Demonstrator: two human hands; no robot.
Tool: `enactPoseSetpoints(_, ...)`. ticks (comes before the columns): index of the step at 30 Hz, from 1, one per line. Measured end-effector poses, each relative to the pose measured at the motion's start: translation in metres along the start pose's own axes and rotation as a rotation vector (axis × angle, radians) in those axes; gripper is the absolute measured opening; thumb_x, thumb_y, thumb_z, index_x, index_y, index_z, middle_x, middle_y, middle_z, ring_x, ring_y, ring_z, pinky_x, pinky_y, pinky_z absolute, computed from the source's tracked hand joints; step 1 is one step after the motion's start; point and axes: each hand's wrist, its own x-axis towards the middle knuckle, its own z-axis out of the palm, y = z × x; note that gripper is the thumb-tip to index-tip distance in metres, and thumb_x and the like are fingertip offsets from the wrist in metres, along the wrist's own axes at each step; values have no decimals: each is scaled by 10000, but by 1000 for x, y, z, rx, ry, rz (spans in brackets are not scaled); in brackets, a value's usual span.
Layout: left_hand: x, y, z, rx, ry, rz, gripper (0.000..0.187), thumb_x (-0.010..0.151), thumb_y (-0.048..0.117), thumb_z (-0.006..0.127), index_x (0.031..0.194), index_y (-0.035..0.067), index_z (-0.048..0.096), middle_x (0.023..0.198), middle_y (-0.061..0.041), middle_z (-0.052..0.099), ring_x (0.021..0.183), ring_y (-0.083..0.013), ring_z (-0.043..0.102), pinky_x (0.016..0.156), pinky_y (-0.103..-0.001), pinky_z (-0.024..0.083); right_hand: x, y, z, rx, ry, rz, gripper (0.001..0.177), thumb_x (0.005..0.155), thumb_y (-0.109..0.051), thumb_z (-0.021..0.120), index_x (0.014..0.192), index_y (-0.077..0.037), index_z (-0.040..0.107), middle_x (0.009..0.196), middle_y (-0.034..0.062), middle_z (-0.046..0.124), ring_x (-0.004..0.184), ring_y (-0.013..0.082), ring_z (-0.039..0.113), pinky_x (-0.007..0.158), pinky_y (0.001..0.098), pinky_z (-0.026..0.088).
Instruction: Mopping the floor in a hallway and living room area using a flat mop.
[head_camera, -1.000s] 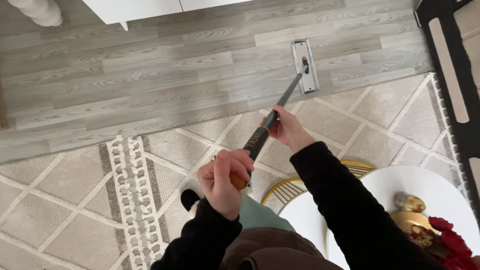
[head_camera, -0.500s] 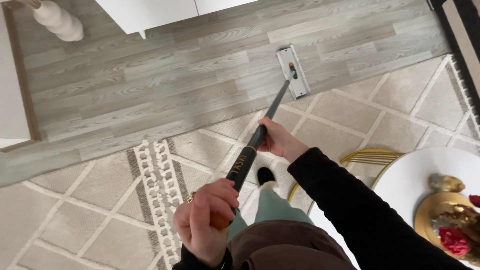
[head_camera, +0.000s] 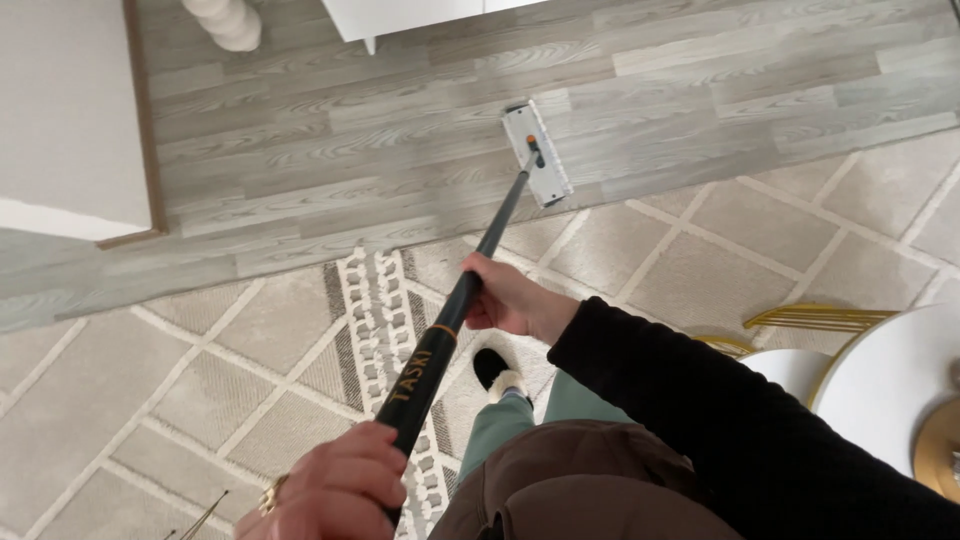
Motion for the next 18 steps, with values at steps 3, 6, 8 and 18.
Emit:
enactPoseSetpoints(3,-30,1,-33,72,7,87,432,1023,318,490,656,132,622,722,-21,737,772,-152,764,885,-351,687,0,11,37,-53,-109,32,277,987,-313,501,770,-142,480,691,88,601,575,197,573,517,276,497)
enactPoseSetpoints(6,-67,6,-70,179,-138,-180,225,880,217,685,786,31,769,779,12,802,862,-73,816,999,-285,649,-5,22,73,-99,-172,67,226,1005,-269,491,848,-106,505,734,82,611,599,199,603,503,268,536)
enactPoseSetpoints(8,-98,-3,-96,-13,-211,-490,393,846,176,754,1110,-116,745,1047,-107,871,1107,-151,805,1107,-253,535,-2,29,93,-70,-282,96,182,1012,-245,498,876,-126,473,740,72,630,597,176,592,486,243,504)
enactPoseSetpoints(18,-103,-30,-90,21,-319,-799,320,906,211,655,1080,-19,793,963,-30,922,970,-105,882,1013,-213,612,28,50,147,-54,-234,133,169,930,-267,543,982,-137,449,797,102,664,673,168,635,530,277,535)
